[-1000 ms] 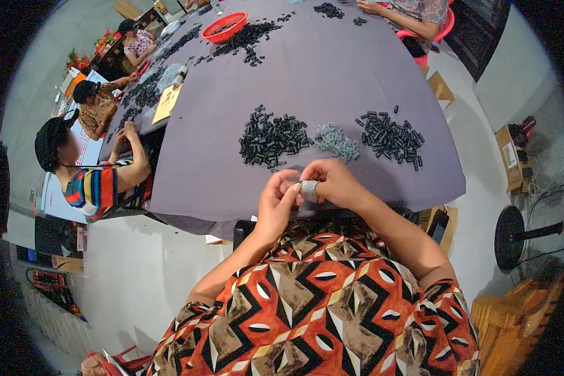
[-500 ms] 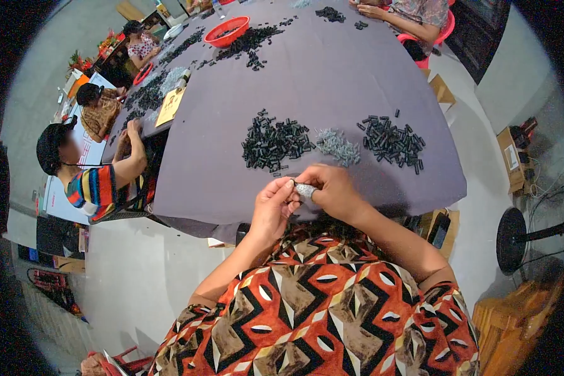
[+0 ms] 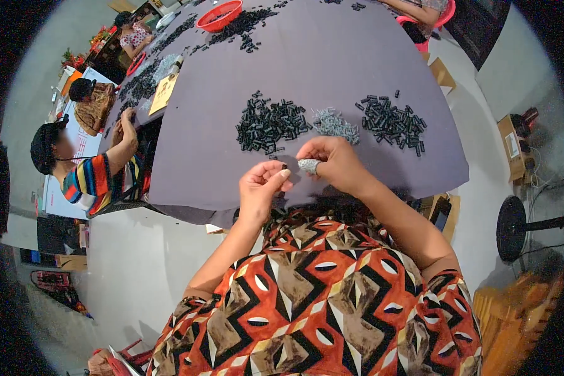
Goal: Manual assembly of small black and silver industrial components on a workshop table.
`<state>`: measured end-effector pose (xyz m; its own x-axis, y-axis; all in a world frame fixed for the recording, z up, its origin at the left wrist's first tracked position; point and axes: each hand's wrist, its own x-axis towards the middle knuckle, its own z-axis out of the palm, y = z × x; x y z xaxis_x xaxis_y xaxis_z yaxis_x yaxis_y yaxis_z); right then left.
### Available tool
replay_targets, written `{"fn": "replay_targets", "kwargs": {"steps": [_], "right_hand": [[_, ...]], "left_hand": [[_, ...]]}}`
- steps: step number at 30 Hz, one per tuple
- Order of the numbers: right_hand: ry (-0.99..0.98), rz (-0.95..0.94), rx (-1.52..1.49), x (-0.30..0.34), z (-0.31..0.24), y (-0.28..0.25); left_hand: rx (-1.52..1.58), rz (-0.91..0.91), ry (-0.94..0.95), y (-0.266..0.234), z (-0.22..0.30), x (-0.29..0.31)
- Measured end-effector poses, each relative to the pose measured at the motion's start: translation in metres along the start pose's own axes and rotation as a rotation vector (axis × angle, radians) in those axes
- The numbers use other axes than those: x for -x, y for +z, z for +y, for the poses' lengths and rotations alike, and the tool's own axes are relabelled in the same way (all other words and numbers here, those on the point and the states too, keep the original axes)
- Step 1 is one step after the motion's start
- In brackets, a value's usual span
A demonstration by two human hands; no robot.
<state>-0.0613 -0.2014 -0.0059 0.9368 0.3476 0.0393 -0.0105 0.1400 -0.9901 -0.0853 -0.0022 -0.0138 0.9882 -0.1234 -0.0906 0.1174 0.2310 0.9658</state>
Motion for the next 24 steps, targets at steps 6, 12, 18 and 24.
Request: {"fn": "replay_targets", "kwargs": {"steps": [6, 12, 18, 24], "right_hand": [[-0.007, -0.04, 0.052, 0.001, -0.002, 0.001], [-0.07, -0.034, 0.285, 0.006, -0.005, 0.008], [-0.105, -0.061, 0.366, 0.008, -0.006, 0.011], [-0.081, -0.079, 0.437, 0.008, -0.014, 0.01]], "left_hand": [[-0.126, -0.045, 0.021, 0.001, -0.006, 0.001], [-0.245, -0.148, 0.023, 0.0, -0.008, 0.007], [-0.202, -0.165, -0.046, 0.001, -0.007, 0.01], [-0.226, -0.174, -0.025, 0.001, -0.007, 0.011]]}}
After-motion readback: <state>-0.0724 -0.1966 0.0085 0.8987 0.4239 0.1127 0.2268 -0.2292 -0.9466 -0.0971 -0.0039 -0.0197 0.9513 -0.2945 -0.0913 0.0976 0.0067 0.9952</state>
